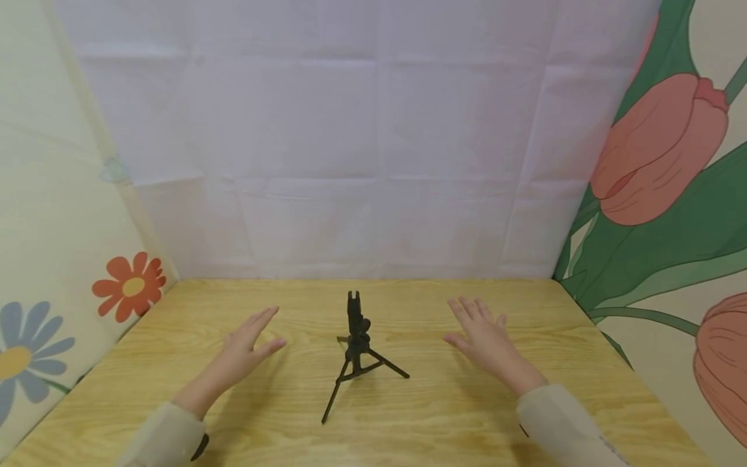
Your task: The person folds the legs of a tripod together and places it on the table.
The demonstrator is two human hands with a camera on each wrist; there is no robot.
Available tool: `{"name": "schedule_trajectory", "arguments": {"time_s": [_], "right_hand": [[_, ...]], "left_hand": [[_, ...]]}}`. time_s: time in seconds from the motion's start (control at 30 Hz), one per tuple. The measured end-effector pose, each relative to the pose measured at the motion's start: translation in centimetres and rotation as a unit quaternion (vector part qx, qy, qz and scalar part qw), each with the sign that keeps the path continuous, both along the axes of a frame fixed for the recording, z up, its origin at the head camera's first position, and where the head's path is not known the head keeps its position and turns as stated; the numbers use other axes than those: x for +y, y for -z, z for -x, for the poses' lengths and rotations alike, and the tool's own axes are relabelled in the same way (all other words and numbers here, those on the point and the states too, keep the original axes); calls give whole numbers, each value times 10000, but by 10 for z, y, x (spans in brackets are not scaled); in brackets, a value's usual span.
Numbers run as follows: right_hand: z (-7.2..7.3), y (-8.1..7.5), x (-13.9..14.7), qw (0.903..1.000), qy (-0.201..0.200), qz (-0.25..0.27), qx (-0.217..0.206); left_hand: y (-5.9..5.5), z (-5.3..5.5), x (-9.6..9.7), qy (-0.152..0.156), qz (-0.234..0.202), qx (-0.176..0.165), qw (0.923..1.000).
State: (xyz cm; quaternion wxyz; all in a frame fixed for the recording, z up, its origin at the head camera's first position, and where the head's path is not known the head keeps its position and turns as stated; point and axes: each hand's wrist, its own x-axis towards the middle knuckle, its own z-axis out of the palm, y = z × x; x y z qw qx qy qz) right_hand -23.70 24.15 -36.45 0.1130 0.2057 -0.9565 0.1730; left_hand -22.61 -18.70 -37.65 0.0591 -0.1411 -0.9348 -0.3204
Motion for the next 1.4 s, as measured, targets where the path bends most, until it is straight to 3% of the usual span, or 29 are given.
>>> {"name": "schedule_trajectory", "arguments": {"time_s": [0.43, 0.7, 0.93, 1.4], "right_hand": [[-6, 8, -15, 9996, -29, 113, 241], [-9, 13, -23, 9985, -219, 328, 377], [-11, 17, -31, 9950, -558, 704, 436], [-17, 16, -40, 9938, -535, 953, 180]], "left_hand": [[-1, -4, 14, 400, -294, 109, 9987], [-1, -6, 21, 549, -775, -129, 9954], [-2, -6, 30, 614, -899, -223, 9938], [-10, -10, 42, 569, -1001, -332, 9928]]}}
